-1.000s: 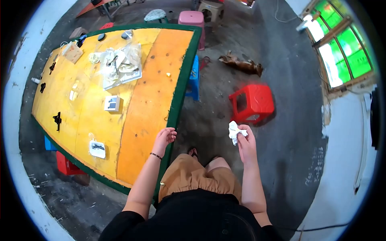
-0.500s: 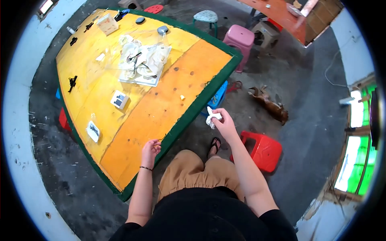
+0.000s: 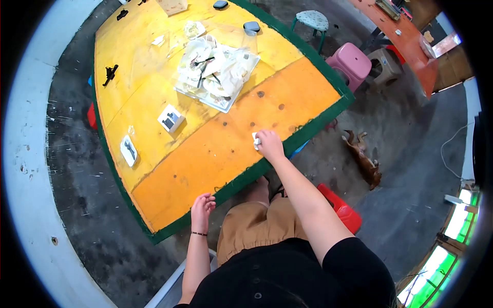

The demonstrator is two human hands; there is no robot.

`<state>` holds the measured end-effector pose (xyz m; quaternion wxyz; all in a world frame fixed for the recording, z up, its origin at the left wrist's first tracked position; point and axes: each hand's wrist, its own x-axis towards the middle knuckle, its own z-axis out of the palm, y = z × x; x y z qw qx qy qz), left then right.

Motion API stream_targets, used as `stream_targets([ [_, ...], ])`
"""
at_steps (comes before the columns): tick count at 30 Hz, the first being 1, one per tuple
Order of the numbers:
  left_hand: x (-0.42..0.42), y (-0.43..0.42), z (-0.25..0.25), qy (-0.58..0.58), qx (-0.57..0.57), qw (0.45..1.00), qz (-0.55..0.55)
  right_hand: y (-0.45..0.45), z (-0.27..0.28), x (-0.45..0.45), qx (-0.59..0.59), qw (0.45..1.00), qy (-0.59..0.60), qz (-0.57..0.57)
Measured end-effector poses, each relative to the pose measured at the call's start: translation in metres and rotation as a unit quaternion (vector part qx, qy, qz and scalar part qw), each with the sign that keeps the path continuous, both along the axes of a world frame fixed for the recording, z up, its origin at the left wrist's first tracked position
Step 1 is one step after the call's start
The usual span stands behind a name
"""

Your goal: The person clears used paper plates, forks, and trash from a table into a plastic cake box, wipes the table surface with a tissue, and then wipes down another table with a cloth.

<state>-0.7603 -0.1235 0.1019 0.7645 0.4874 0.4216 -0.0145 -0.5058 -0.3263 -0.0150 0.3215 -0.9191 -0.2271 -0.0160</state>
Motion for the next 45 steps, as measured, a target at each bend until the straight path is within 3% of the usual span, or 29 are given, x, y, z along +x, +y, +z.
stream_targets([
  [9, 0.047, 0.023, -0.011, -0.011, -0.007, 0.999, 0.040, 0.010, -0.007, -0.002, -0.135, 0.988, -0.028, 0.065],
  [16, 0.080, 0.020, -0.020, 0.009, -0.037, 0.999, 0.025, 0.005, -0.006, 0.013, -0.116, 0.986, -0.035, 0.117],
  [19, 0.092, 0.021, -0.015, -0.003, -0.025, 0.999, 0.039, 0.003, 0.006, 0.029, -0.064, 0.988, 0.100, 0.094],
  [21, 0.094, 0.023, -0.011, -0.007, -0.020, 0.998, 0.060, 0.001, 0.014, 0.048, 0.031, 0.982, 0.186, -0.008],
  [23, 0.093, 0.022, -0.009, -0.009, -0.011, 0.997, 0.082, 0.008, 0.055, 0.078, 0.132, 0.926, 0.337, -0.111],
  [25, 0.093, 0.021, -0.007, -0.013, 0.004, 0.995, 0.100, 0.022, 0.093, 0.114, 0.308, 0.892, 0.318, -0.091],
  [28, 0.101, 0.014, -0.005, -0.010, 0.001, 0.989, 0.147, 0.061, 0.198, 0.164, 0.392, 0.903, 0.174, 0.002],
  [32, 0.125, 0.004, -0.006, -0.033, -0.015, 0.984, 0.172, 0.116, 0.260, 0.208, 0.418, 0.905, 0.007, 0.075],
  [33, 0.134, 0.000, -0.004, -0.039, -0.016, 0.984, 0.173, 0.131, 0.258, 0.217, 0.424, 0.900, 0.004, 0.097],
  [35, 0.148, -0.005, -0.003, -0.049, -0.007, 0.984, 0.170, 0.157, 0.224, 0.241, 0.287, 0.945, -0.027, 0.158],
  [37, 0.160, -0.009, 0.003, -0.058, 0.002, 0.984, 0.167, 0.165, 0.199, 0.243, 0.022, 0.981, -0.101, 0.162],
  [38, 0.164, -0.010, 0.005, -0.056, -0.005, 0.983, 0.177, 0.164, 0.188, 0.248, 0.018, 0.983, -0.043, 0.180],
  [41, 0.168, -0.010, 0.000, -0.043, -0.001, 0.983, 0.178, 0.141, 0.180, 0.269, 0.089, 0.981, -0.075, 0.154],
  [45, 0.177, -0.004, -0.020, -0.008, -0.033, 0.983, 0.181, 0.076, 0.141, 0.313, 0.259, 0.966, 0.018, 0.003],
])
